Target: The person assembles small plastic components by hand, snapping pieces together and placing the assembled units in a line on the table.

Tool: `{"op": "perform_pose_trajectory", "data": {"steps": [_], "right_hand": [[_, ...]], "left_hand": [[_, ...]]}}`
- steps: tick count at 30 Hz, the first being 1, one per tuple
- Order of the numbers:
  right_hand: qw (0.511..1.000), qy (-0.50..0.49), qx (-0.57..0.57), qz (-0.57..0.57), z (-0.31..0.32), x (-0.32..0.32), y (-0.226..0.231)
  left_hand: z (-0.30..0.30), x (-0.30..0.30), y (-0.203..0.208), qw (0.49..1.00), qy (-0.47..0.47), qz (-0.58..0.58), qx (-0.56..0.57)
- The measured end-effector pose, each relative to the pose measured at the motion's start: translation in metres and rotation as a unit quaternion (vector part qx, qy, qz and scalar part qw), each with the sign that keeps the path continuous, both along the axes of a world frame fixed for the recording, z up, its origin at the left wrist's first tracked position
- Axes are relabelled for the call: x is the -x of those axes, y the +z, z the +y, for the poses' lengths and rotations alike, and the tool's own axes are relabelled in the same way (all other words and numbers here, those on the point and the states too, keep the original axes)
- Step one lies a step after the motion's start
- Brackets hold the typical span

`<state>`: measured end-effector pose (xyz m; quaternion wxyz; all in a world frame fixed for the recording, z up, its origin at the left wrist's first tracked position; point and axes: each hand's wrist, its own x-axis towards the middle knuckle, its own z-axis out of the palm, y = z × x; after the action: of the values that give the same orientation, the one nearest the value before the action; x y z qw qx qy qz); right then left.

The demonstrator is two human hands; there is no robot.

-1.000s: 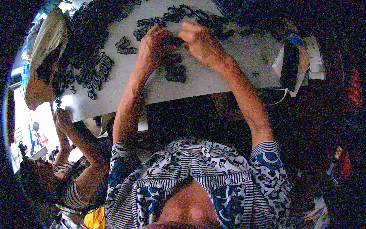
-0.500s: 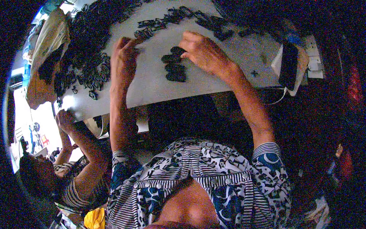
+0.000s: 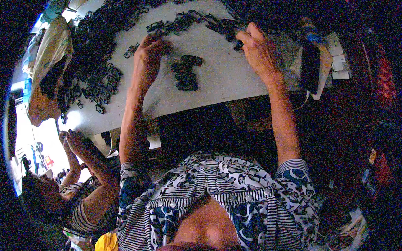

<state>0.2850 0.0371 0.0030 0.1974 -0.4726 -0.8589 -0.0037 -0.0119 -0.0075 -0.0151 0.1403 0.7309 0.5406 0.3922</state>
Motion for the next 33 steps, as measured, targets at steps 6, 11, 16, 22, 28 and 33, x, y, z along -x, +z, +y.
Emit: {"op": "perform_pose_trajectory", "data": {"steps": [6,11,16,22,28,33], "right_hand": [[0.996,-0.016,0.038,0.077,-0.01,0.011,0.006],[0.992,0.092,0.053,0.075,-0.014,0.04,-0.004],[0.993,0.105,0.045,0.039,-0.009,0.052,-0.011],[0.984,0.135,0.049,0.107,-0.005,0.059,-0.008],[0.983,0.127,0.073,0.108,0.004,0.06,-0.012],[0.967,0.176,0.05,0.178,0.007,0.078,-0.003]], "left_hand": [[0.012,-0.002,0.004,0.999,0.012,0.028,-0.009],[0.011,-0.002,0.002,0.998,0.049,0.025,0.02],[0.011,-0.022,0.008,0.987,0.059,0.141,0.039],[0.011,-0.008,-0.004,0.982,0.101,0.157,0.036],[0.013,0.0,-0.009,0.993,0.113,0.014,0.043],[0.012,-0.009,-0.004,0.998,0.034,-0.031,0.036]]}}
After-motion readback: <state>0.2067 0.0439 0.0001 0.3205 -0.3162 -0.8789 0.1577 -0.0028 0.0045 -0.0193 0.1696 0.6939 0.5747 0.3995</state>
